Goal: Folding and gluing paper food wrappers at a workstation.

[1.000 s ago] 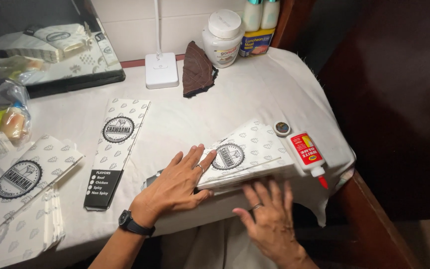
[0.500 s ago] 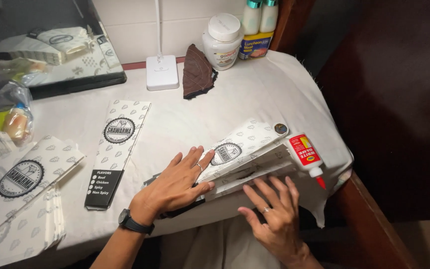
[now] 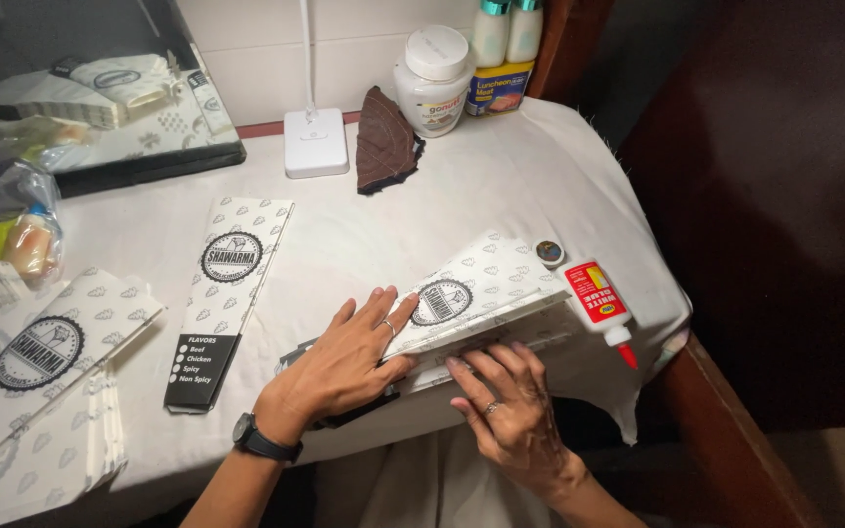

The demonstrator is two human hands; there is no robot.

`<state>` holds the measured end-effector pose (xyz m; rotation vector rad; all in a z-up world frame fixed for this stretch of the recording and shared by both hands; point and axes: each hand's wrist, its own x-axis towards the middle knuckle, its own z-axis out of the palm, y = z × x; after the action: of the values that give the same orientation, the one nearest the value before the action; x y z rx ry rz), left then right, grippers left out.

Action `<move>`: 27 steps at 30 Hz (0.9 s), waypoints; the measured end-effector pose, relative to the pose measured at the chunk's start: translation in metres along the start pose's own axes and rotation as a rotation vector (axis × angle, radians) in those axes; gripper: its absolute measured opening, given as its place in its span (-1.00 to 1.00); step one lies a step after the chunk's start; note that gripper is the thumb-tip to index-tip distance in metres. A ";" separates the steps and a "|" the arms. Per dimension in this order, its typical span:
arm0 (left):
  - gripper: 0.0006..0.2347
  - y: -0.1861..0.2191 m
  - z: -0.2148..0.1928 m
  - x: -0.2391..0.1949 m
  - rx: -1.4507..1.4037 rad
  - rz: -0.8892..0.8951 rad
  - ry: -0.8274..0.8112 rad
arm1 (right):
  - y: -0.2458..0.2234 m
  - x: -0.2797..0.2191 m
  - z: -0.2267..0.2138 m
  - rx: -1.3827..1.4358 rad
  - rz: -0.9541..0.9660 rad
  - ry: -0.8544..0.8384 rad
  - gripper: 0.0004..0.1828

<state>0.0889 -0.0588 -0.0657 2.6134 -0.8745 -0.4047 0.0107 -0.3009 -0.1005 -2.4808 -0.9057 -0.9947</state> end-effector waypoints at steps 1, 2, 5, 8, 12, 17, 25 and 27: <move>-0.35 -0.001 0.001 0.000 0.003 -0.010 0.004 | 0.000 0.001 0.001 0.005 -0.004 -0.004 -0.63; -0.35 -0.002 0.003 0.001 0.004 -0.009 0.004 | 0.002 -0.001 0.004 0.005 -0.003 -0.002 -0.63; -0.33 -0.005 0.007 0.000 0.037 0.034 0.066 | 0.003 -0.005 0.010 -0.004 0.007 -0.016 -0.62; -0.31 0.000 0.004 -0.003 0.032 0.029 0.057 | 0.001 -0.004 0.008 -0.005 0.006 -0.011 -0.63; -0.20 0.004 0.001 -0.004 0.013 0.008 0.055 | 0.001 -0.004 0.008 -0.030 0.021 -0.079 -0.59; -0.25 0.005 0.019 -0.002 0.219 0.027 0.157 | 0.001 -0.002 0.009 -0.090 0.008 -0.095 -0.59; -0.22 0.009 0.027 -0.004 0.405 0.009 0.283 | 0.011 -0.005 0.009 -0.083 0.032 -0.109 -0.62; -0.23 0.012 0.023 -0.005 0.358 -0.011 0.238 | 0.011 -0.004 0.008 -0.077 0.038 -0.108 -0.62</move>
<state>0.0699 -0.0703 -0.0804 2.9084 -0.9207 0.0711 0.0197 -0.3074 -0.1098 -2.6283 -0.8640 -0.9063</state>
